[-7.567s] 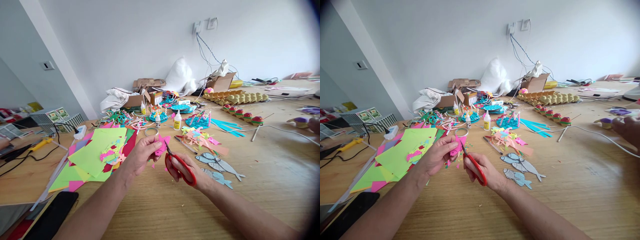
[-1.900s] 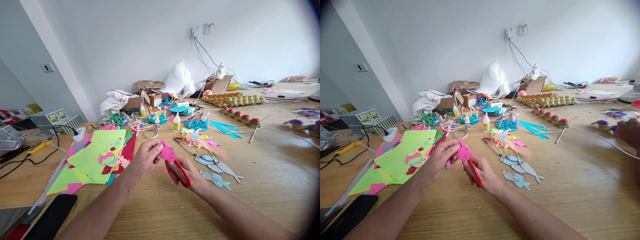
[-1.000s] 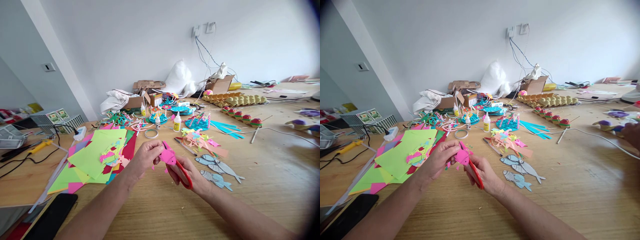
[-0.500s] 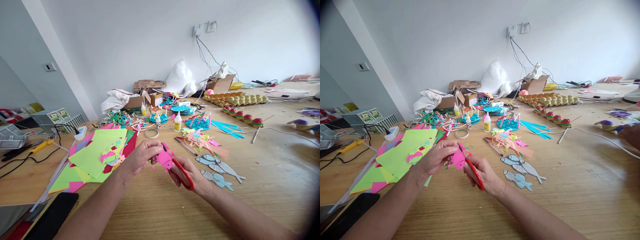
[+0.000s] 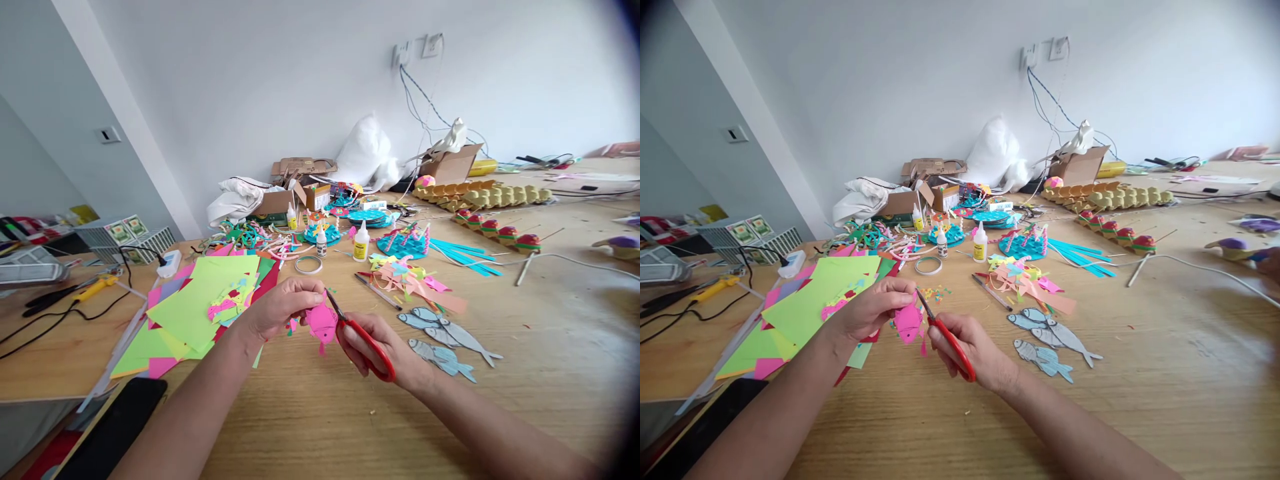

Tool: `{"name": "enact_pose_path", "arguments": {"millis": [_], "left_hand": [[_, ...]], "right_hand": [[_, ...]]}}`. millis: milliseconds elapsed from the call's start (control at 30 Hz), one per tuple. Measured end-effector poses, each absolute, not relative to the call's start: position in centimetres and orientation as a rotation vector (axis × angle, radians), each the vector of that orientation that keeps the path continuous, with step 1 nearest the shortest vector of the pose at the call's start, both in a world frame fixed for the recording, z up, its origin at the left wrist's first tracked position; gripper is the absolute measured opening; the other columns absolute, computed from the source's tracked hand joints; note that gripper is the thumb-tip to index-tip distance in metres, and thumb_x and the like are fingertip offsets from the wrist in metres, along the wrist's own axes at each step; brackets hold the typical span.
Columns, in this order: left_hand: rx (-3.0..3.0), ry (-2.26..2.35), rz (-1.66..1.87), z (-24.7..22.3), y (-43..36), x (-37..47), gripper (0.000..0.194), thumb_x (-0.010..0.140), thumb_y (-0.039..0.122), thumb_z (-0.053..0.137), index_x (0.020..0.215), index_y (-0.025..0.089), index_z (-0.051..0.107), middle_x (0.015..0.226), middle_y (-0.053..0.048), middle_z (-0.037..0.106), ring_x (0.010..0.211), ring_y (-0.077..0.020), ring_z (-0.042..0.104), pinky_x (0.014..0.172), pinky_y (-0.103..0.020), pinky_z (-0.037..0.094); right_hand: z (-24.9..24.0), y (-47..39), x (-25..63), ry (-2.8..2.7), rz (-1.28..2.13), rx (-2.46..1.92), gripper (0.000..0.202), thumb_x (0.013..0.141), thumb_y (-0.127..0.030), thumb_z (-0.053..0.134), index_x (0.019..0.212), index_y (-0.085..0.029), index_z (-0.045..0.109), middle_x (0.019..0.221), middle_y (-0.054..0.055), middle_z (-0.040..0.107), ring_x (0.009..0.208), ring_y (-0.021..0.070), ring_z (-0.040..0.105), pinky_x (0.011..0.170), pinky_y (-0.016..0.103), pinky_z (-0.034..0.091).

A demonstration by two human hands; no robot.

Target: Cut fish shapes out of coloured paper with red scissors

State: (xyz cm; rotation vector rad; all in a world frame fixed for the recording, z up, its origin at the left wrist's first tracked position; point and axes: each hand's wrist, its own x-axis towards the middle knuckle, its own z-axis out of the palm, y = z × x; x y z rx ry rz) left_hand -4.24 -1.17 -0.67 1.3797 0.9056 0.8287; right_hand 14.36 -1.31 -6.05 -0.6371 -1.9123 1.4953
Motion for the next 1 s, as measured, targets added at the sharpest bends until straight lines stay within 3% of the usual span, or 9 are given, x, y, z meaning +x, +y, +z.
{"name": "enact_pose_path", "arguments": {"millis": [267, 700, 1000], "left_hand": [[1.368, 0.874, 0.748, -1.0, -1.0, -4.9, 0.020, 0.070, 0.028, 0.059, 0.059, 0.015, 0.050, 0.054, 0.005, 0.041, 0.048, -0.0061, 0.032, 0.047, -0.021, 0.022], [1.403, 0.817, 0.673, -0.4, -1.1, -5.1, 0.020, 0.071, 0.026, 0.056, 0.056, 0.016, 0.047, 0.049, 0.006, 0.040, 0.042, -0.0053, 0.030, 0.042, -0.021, 0.020], [1.385, 0.807, 0.678, -0.5, -1.1, -5.2, 0.019, 0.071, 0.024, 0.056, 0.056, 0.016, 0.047, 0.049, 0.006, 0.039, 0.042, -0.0046, 0.029, 0.041, -0.021, 0.019]], "right_hand": [[-5.2, -1.3, 14.9, -1.992, 1.519, -0.601, 0.050, 0.082, -0.066, 0.041, 0.063, -0.020, 0.044, 0.046, -0.004, 0.044, 0.042, 0.0096, 0.038, 0.041, 0.022, 0.030], [-4.8, -1.3, 14.8, -2.021, 1.557, -0.748, 0.054, 0.075, -0.071, 0.044, 0.056, -0.020, 0.041, 0.042, -0.005, 0.041, 0.038, 0.0076, 0.034, 0.037, 0.020, 0.027], [-5.2, -1.2, 14.9, -2.039, 1.518, -0.728, 0.052, 0.079, -0.066, 0.045, 0.057, -0.020, 0.040, 0.043, -0.006, 0.041, 0.036, 0.0062, 0.034, 0.037, 0.019, 0.026]]}}
